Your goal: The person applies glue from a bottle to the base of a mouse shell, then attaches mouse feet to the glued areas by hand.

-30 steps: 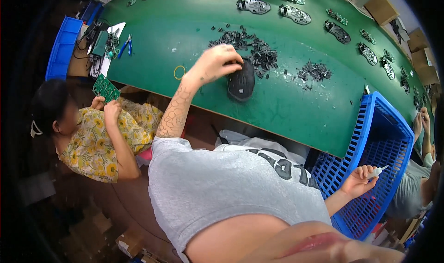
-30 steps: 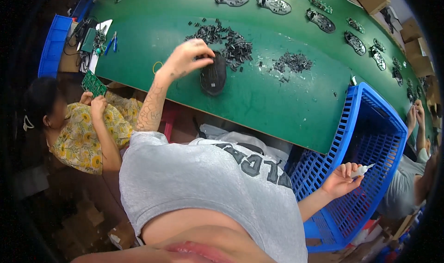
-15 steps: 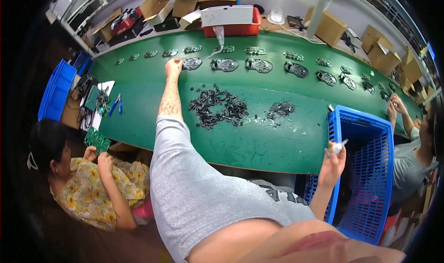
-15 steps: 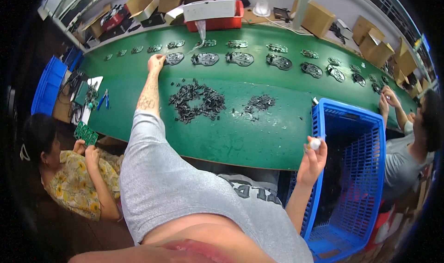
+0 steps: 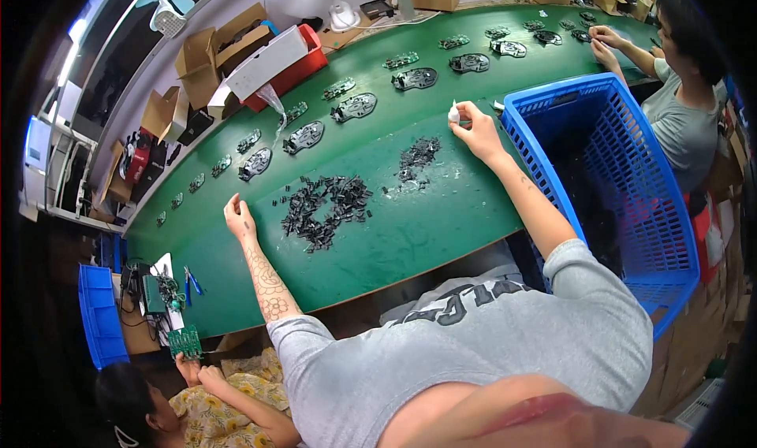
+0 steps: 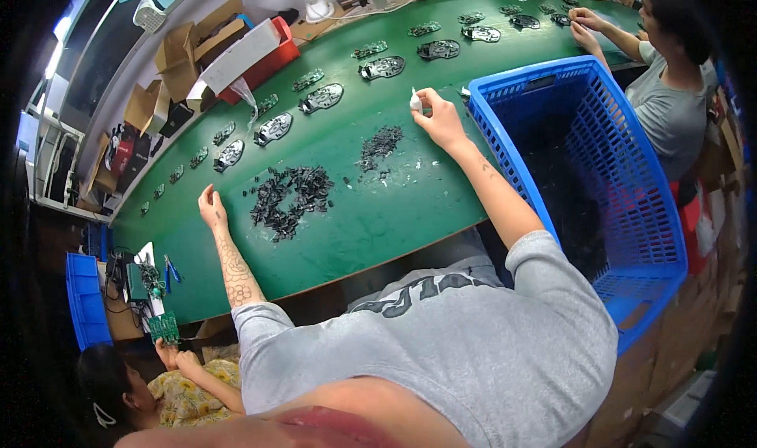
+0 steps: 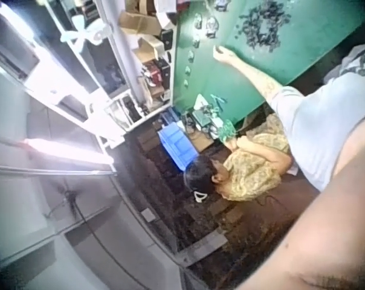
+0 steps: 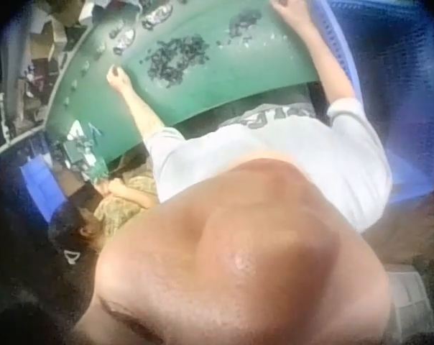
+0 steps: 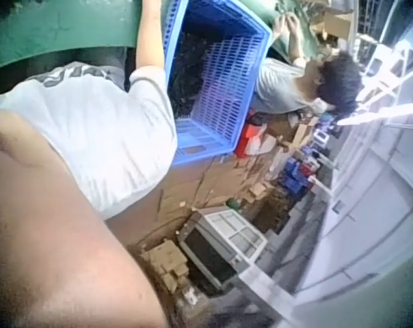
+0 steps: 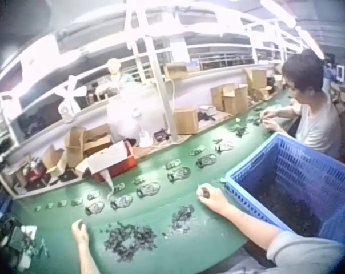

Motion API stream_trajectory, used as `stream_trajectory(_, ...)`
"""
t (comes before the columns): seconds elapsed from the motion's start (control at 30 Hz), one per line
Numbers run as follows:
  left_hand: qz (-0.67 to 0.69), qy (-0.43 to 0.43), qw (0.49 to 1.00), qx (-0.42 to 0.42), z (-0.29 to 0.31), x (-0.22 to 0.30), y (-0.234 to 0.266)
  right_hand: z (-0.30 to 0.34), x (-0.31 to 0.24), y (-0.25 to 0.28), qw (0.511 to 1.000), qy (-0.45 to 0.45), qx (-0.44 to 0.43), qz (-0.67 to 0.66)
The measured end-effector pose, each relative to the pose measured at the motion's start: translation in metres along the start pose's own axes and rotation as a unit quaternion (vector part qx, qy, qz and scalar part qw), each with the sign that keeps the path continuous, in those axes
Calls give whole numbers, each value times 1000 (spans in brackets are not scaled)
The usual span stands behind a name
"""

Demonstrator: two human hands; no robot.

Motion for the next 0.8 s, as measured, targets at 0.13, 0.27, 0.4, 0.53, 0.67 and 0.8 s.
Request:
stream_trajectory(0.13, -55, 3, 998, -6, 4, 6, 9, -3, 0, -7, 999, 7, -12, 40)
stream_trajectory(0.27, -30, -20, 999, 21, 5, 12, 9, -1, -11, 1, 991, 30, -32, 127)
stream_trajectory(0.4, -29, -15, 999, 11, 4, 11, 4, -18, -73, 48, 987, 66, 16, 149)
stream_trajectory(0.53, -32, -20, 999, 15, 2, 12, 3, -13, -91, 140, 970, 141, 110, 166)
stream_trajectory(0.67, -55, -24, 998, 11, 1, 14, -2, 45, 31, 230, 982, -15, 112, 154)
stream_trajectory(0.8, -79, -35, 996, 25, 4, 11, 3, 172, 188, 260, 922, -274, 60, 267)
Point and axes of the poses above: each hand's wrist, its own z-axis away from the middle knuckle, its own y-axis out of the back of the hand, x = y × z, the point moved 2 cm from there along -z, towards the middle knuckle, and after that the axes turned 4 degrees about -z, right-handed, at the moved point
